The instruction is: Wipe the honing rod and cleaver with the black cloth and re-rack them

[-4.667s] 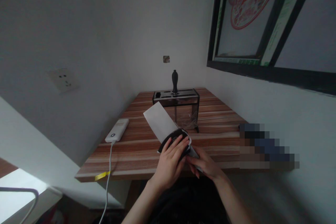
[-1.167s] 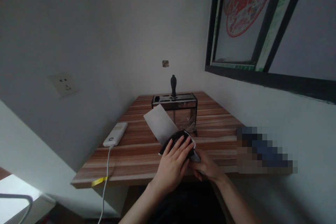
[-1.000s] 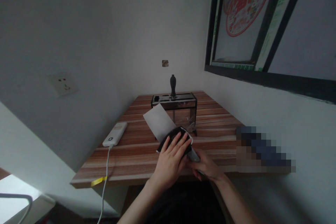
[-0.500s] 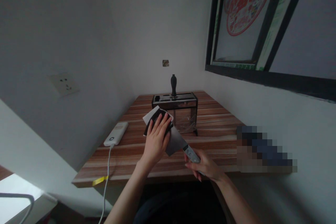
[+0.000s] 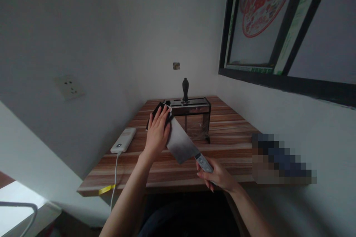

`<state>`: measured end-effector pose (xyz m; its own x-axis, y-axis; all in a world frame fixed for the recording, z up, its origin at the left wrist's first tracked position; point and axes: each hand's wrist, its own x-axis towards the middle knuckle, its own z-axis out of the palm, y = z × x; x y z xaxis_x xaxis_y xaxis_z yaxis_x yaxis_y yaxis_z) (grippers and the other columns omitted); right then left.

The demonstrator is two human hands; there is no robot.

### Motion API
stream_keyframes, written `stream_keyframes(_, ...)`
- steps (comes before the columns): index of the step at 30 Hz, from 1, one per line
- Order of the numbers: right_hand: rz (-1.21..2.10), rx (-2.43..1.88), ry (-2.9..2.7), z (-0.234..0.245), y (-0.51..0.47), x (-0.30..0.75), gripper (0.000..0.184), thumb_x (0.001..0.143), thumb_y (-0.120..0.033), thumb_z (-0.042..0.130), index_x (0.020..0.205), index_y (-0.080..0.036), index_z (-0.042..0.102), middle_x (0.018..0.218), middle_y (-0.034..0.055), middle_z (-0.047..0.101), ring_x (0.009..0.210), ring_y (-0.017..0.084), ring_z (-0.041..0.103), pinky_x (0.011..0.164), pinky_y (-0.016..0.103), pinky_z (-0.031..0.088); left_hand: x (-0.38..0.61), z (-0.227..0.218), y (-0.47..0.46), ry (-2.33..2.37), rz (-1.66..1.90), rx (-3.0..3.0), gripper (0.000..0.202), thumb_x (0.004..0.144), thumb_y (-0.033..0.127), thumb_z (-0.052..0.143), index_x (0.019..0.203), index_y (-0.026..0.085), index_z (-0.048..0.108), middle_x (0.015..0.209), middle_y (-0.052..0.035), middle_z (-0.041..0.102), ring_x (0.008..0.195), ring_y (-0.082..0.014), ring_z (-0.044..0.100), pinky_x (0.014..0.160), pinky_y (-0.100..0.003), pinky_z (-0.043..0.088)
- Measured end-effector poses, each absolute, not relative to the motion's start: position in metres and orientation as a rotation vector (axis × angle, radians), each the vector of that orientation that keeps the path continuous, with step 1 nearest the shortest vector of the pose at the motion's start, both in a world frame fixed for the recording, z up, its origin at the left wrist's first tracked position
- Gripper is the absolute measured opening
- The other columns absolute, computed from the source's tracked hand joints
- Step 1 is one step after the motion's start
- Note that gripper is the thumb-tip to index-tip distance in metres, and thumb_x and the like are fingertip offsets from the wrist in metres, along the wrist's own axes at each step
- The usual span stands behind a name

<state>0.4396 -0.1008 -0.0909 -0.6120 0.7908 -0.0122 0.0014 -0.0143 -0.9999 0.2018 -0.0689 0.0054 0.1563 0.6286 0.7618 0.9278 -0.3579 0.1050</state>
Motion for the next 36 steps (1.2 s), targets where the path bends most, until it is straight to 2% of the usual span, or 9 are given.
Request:
stream_keyframes(4,1.682,-0.828,-1.685,-0.092,-0.101,0.44,0.035,0.071,-0.042,0.07,0.086,-0.017,0.05,0.049,-0.0086,0.049,0.036,0.006,0.047,0.031,0.014,0.041,0.205,0.002,-0.073,-1.497,-1.048,-2.011,0.048,0.094,0.019,0.031,0.142,0.021,0.029,0.15,-0.0066,0.032,0.142,-0.021,0.016,0.114,-0.052,0.007)
stream_keyframes(11,1.68,-0.799,-1.678,-0.093,-0.1,0.441,0.034,0.072,-0.041,0.069,0.087,-0.017,0.051,0.049,-0.0088,0.049,0.035,0.006,0.047,0.031,0.014,0.041,0.212,-0.003,-0.077,-1.478,-1.054,-2.027,0.049,0.094,0.018,0.032,0.142,0.021,0.029,0.149,-0.0075,0.033,0.141,-0.0223,0.017,0.114,-0.053,0.009)
stream_keyframes(19,1.679,-0.808,-1.631,-0.094,-0.099,0.44,0.035,0.071,-0.042,0.07,0.084,-0.017,0.05,0.046,-0.0089,0.05,0.033,0.006,0.046,0.031,0.014,0.04,0.232,-0.024,-0.091,-1.376,-0.961,-2.187,0.048,0.093,0.015,0.035,0.141,0.02,0.031,0.147,-0.0072,0.036,0.14,-0.0213,0.02,0.113,-0.049,0.015)
stream_keyframes(28,1.663,-0.826,-1.519,-0.098,-0.097,0.44,0.037,0.067,-0.04,0.072,0.086,-0.017,0.051,0.046,-0.0087,0.051,0.032,0.007,0.046,0.029,0.016,0.039,0.262,-0.054,-0.113,-1.295,-0.868,-2.395,0.051,0.091,0.014,0.039,0.141,0.021,0.032,0.147,-0.0048,0.037,0.14,-0.02,0.023,0.115,-0.047,0.013)
stream_keyframes(36,1.646,-0.785,-1.519,-0.098,-0.097,0.44,0.04,0.067,-0.042,0.072,0.089,-0.016,0.051,0.044,-0.0079,0.052,0.03,0.007,0.044,0.029,0.016,0.037,0.272,-0.061,-0.137,-1.238,-0.829,-2.631,0.052,0.092,0.015,0.038,0.143,0.02,0.026,0.148,-0.0045,0.035,0.141,-0.0172,0.02,0.116,-0.044,0.014)
